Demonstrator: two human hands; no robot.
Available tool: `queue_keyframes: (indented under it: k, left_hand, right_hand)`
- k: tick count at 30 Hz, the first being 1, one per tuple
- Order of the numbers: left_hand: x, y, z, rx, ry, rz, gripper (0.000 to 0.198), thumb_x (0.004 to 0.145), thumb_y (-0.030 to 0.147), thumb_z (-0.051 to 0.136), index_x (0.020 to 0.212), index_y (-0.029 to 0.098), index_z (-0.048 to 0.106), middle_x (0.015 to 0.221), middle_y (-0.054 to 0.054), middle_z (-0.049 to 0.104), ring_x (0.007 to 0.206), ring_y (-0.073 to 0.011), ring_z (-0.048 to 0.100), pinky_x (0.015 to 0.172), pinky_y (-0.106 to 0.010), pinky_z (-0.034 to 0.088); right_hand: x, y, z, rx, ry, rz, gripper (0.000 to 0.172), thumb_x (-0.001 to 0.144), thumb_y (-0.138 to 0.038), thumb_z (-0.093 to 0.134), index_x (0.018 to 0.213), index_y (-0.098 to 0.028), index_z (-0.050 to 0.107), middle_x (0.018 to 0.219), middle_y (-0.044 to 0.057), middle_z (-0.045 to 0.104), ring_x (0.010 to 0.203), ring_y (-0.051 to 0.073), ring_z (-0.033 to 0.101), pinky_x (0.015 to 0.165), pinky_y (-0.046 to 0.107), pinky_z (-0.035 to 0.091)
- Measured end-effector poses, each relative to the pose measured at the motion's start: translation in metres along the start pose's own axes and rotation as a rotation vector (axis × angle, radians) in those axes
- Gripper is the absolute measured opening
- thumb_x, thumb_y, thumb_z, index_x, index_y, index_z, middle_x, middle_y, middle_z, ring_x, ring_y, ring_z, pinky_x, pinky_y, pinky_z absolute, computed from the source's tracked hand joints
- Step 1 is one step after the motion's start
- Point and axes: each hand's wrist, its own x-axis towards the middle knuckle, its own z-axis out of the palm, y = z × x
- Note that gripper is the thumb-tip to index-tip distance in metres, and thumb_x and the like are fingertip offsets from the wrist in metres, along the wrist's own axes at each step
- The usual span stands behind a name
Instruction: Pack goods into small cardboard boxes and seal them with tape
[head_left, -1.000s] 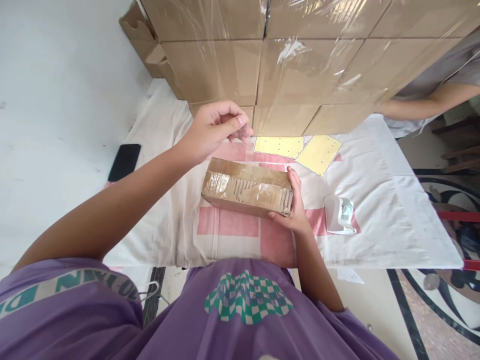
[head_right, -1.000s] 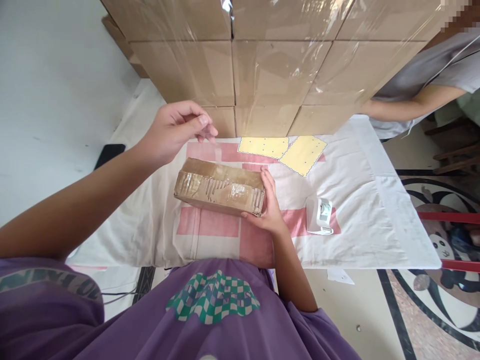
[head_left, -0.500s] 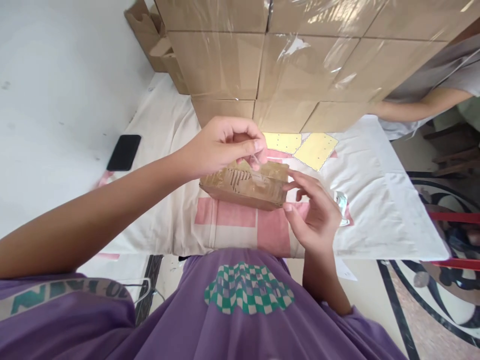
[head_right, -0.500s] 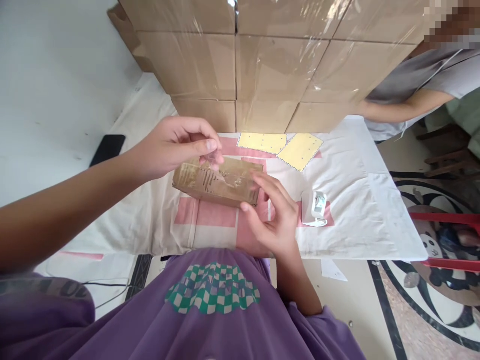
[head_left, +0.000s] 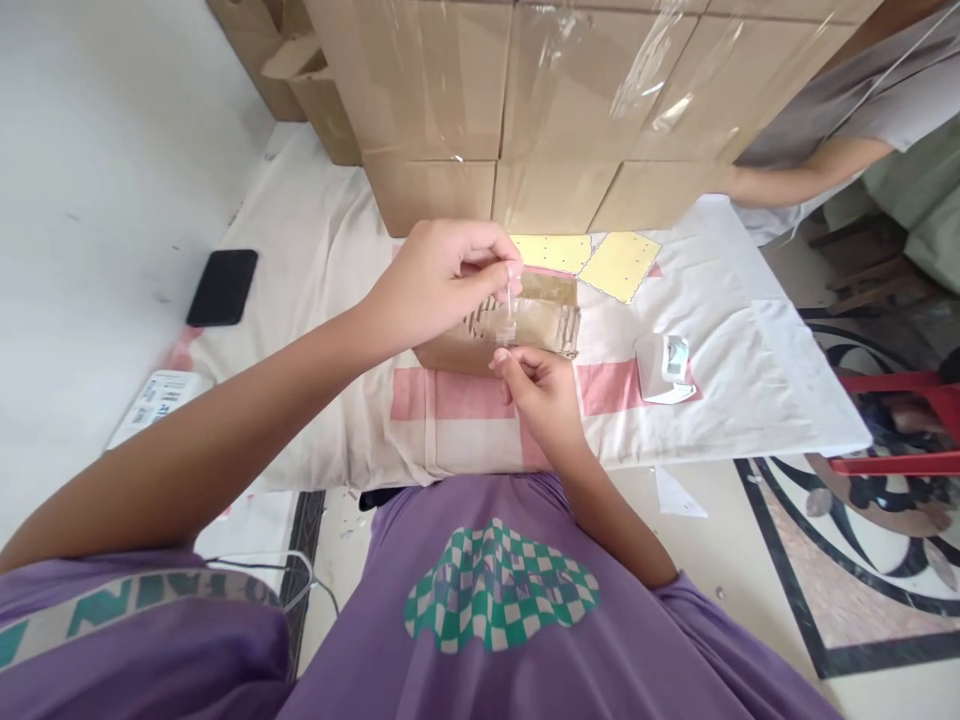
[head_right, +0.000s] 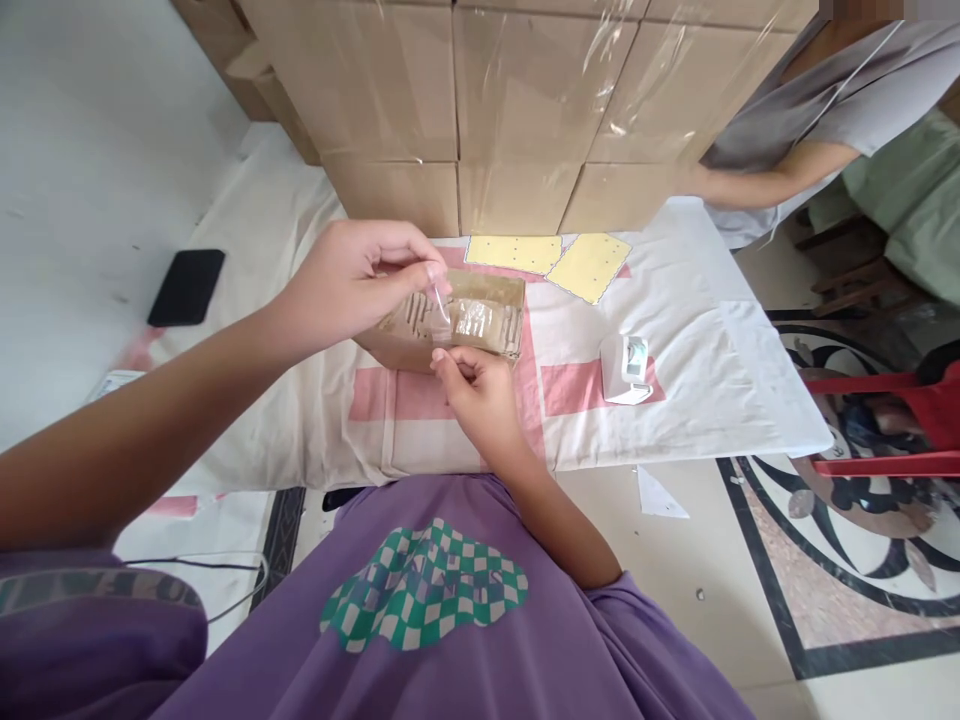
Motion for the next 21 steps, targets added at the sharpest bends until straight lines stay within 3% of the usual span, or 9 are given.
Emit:
queue_keyframes:
  k: [3,7,16,21]
  left_hand:
    - [-0.001,-0.012,-0.002,-0.036,0.001,0.011,0.015,0.095,0.027,0.065,0.084,0.022,0.073,0.083,0.0,0.078,0.079,-0.0164,0.073,0.079,-0.033,0.06]
    - [0.002,-0.02,-0.004,-0.091,0.037,0.033,0.014,0.093,0.023,0.066,0.08,0.023,0.072,0.082,0.002,0.077,0.074,-0.0147,0.072,0.076,-0.031,0.06]
    - [0.005,-0.028,-0.007,-0.17,0.052,0.044,0.017,0.092,0.014,0.067,0.077,0.02,0.072,0.077,0.001,0.076,0.069,-0.0123,0.071,0.072,-0.029,0.059]
    - [0.004,-0.032,-0.008,-0.226,0.075,0.061,0.019,0.092,0.015,0.069,0.075,0.021,0.071,0.079,0.0,0.076,0.073,-0.0157,0.074,0.072,-0.029,0.06]
  right_hand:
    - [0.002,0.015,0.014,0.067,0.02,0.017,0.042,0.095,-0.054,0.064,0.073,-0.018,0.066,0.054,-0.005,0.05,0.051,0.01,0.046,0.053,0.025,0.038]
    - [0.005,0.025,0.026,0.112,0.066,-0.017,0.039,0.094,-0.055,0.064,0.085,-0.018,0.069,0.056,-0.005,0.053,0.053,0.011,0.05,0.057,0.025,0.041]
    - [0.004,0.025,0.038,0.076,0.152,-0.015,0.044,0.093,-0.059,0.064,0.084,-0.017,0.071,0.051,-0.006,0.047,0.048,0.01,0.043,0.052,0.025,0.035]
    - [0.005,0.019,0.04,0.126,0.178,0.019,0.043,0.091,-0.059,0.068,0.081,-0.017,0.071,0.049,-0.007,0.043,0.047,0.009,0.036,0.049,0.025,0.029]
